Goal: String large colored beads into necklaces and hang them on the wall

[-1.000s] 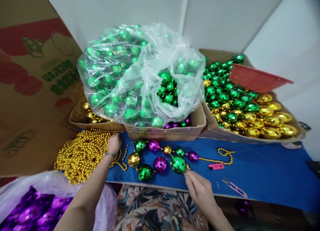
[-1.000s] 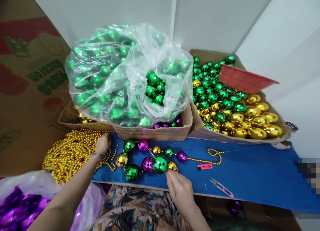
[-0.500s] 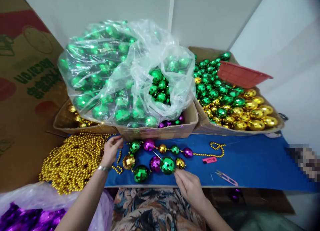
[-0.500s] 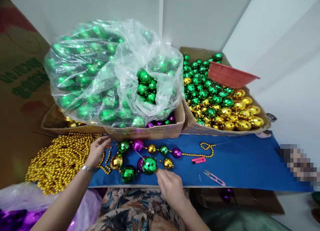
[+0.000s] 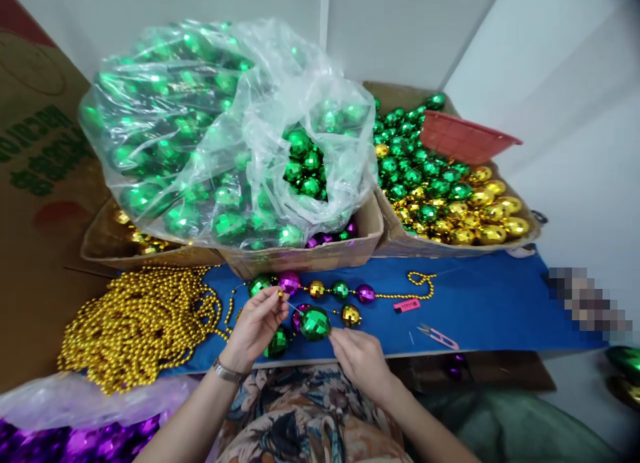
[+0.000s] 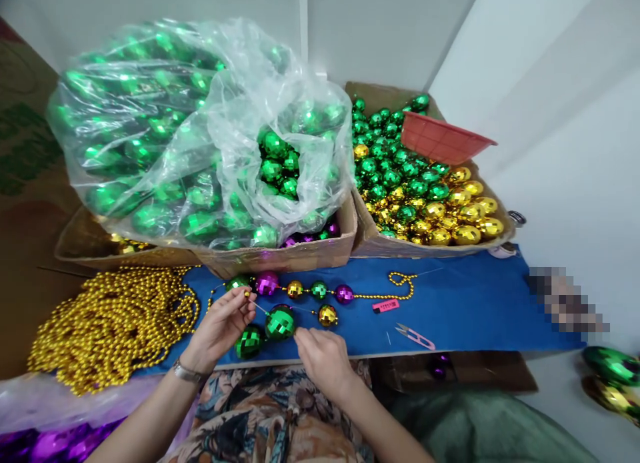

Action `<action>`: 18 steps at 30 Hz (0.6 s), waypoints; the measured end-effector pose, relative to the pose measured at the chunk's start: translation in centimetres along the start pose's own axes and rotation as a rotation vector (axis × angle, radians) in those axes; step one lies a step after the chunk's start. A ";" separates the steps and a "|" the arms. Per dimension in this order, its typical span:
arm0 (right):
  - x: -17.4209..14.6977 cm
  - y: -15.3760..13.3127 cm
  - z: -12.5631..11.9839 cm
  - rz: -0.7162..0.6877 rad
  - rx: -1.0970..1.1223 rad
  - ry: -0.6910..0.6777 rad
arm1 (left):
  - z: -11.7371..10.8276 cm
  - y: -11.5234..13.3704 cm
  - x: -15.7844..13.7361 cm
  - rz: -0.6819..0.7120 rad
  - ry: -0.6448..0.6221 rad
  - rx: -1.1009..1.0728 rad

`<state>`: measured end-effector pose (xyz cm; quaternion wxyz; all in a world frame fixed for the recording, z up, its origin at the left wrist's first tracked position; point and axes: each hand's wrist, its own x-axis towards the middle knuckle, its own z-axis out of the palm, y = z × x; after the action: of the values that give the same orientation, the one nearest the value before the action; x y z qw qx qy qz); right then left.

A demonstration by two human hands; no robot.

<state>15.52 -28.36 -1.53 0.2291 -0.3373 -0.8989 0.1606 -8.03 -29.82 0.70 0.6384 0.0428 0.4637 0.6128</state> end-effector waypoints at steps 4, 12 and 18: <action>-0.4 0.3 0.0 0.008 0.000 0.012 | 0.5 -0.5 0.0 -0.011 -0.005 0.004; -0.5 0.5 -0.1 -0.005 -0.114 0.041 | 0.8 -1.2 -0.2 0.101 -0.034 0.190; -3.0 2.2 2.6 0.040 -0.122 -0.061 | 1.2 -4.0 -0.6 0.116 -0.101 0.481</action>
<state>17.33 -29.20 -5.65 0.1772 -0.3634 -0.9067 0.1202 -4.19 -30.68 -0.86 0.5962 0.2505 0.5604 0.5175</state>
